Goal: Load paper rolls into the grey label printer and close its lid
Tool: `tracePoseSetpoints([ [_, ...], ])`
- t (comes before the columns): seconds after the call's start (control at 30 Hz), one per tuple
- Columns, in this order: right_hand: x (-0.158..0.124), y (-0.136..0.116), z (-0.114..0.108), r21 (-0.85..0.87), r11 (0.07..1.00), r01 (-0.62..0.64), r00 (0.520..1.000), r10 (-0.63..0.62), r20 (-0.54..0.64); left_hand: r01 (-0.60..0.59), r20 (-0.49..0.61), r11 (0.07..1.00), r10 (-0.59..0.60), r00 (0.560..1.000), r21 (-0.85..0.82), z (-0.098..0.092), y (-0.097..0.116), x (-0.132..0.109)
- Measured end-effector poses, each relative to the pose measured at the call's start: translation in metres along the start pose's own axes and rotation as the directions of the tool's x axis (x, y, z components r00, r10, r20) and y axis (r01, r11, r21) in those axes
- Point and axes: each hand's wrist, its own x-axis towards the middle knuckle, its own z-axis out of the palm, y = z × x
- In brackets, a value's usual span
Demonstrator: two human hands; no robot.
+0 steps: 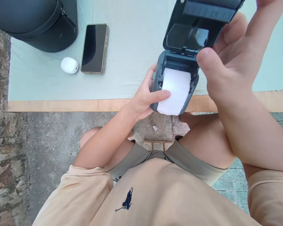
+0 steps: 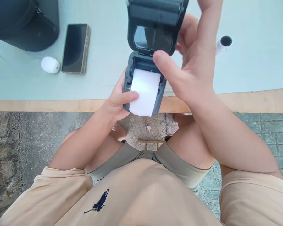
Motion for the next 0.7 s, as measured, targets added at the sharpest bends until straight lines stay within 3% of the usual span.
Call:
tracePoseSetpoints([
  [0.1,0.003,0.008,0.001,-0.093,0.978,0.189,0.977,-0.196,-0.081,0.003,-0.019,1.000,-0.003,1.000,0.017,0.005,0.001,-0.002],
  [0.27,0.007,0.019,0.001,-0.125,0.880,0.459,0.888,-0.457,0.043,-0.026,-0.007,1.000,0.026,1.000,-0.015,0.006,0.000,-0.002],
  [0.47,0.006,0.023,0.000,-0.027,0.888,0.459,0.868,-0.443,0.224,-0.010,-0.019,1.000,0.010,1.000,-0.003,0.006,-0.001,-0.002],
  [0.6,0.002,0.022,0.000,-0.019,0.890,0.456,0.855,-0.433,0.285,-0.044,0.042,0.998,0.042,0.998,0.054,0.001,-0.001,-0.001],
  [0.7,0.001,0.022,-0.001,-0.014,0.900,0.435,0.859,-0.410,0.306,-0.072,0.145,0.992,0.058,0.988,0.099,-0.010,-0.003,0.005],
])
